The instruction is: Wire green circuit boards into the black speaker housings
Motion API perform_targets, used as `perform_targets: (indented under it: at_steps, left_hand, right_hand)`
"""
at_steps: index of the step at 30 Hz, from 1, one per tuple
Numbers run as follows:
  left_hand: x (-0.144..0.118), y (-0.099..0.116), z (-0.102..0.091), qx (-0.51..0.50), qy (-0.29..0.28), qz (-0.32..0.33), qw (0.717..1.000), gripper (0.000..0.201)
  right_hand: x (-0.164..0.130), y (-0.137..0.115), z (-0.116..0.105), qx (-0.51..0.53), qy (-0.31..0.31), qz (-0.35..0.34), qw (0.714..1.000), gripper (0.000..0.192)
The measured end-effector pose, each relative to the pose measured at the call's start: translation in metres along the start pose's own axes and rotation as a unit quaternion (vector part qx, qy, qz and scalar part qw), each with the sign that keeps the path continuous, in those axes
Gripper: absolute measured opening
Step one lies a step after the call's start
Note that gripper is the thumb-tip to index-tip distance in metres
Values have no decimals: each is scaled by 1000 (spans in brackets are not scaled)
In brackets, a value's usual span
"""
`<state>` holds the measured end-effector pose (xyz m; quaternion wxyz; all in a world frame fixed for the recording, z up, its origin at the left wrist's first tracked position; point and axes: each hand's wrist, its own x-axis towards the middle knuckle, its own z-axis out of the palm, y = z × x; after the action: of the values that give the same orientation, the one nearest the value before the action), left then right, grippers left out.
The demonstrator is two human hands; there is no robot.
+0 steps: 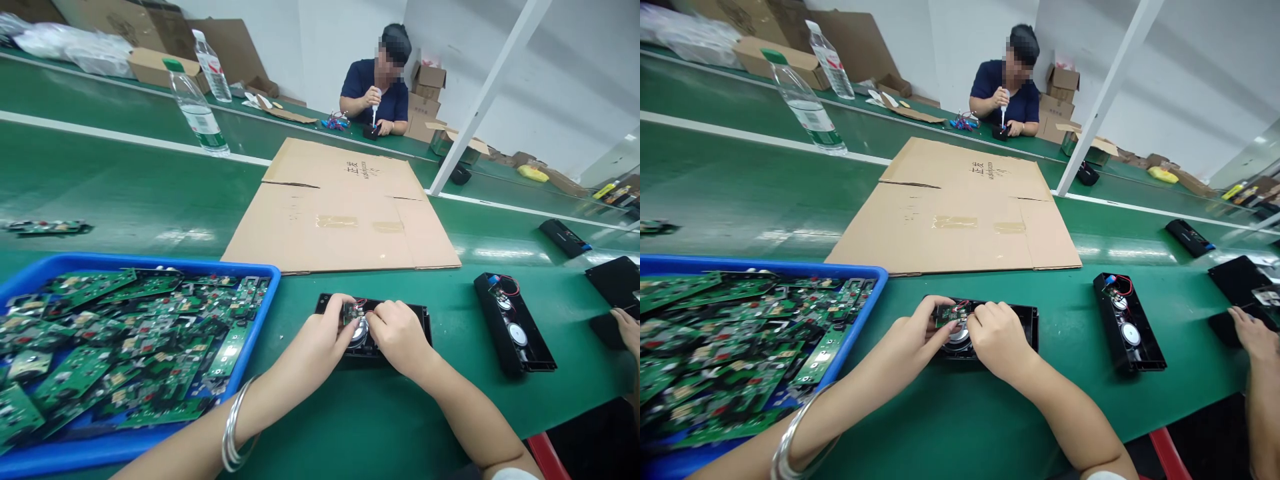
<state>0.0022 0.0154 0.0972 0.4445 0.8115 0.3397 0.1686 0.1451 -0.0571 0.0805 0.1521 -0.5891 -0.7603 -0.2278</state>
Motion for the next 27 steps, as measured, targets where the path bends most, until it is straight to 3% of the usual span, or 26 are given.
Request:
perform_targets:
  at_steps: [8,14,17,20,23,27]
  left_hand:
    - [1,0,-1,10,11,3,1000,19]
    - [3,0,-1,-14,-16,2,1000,22]
    - [3,2,-4,0,-25,10,1000,23]
    - [2,4,-8,25,-35,27,999,25]
    - [1,5,-12,34,-67,49,996,26]
    - [1,7,-15,10,-119,67,991,25]
  right_hand:
    - [0,-4,2,-9,22,27,999,30]
    - [3,-2,-3,-22,17,-60,998,32]
    - [2,-3,-2,-9,17,-47,999,32]
    - [-1,-1,3,36,-11,14,999,27]
    - [-2,6,3,129,-73,86,985,10]
    - [3,17,-4,231,-159,84,956,18]
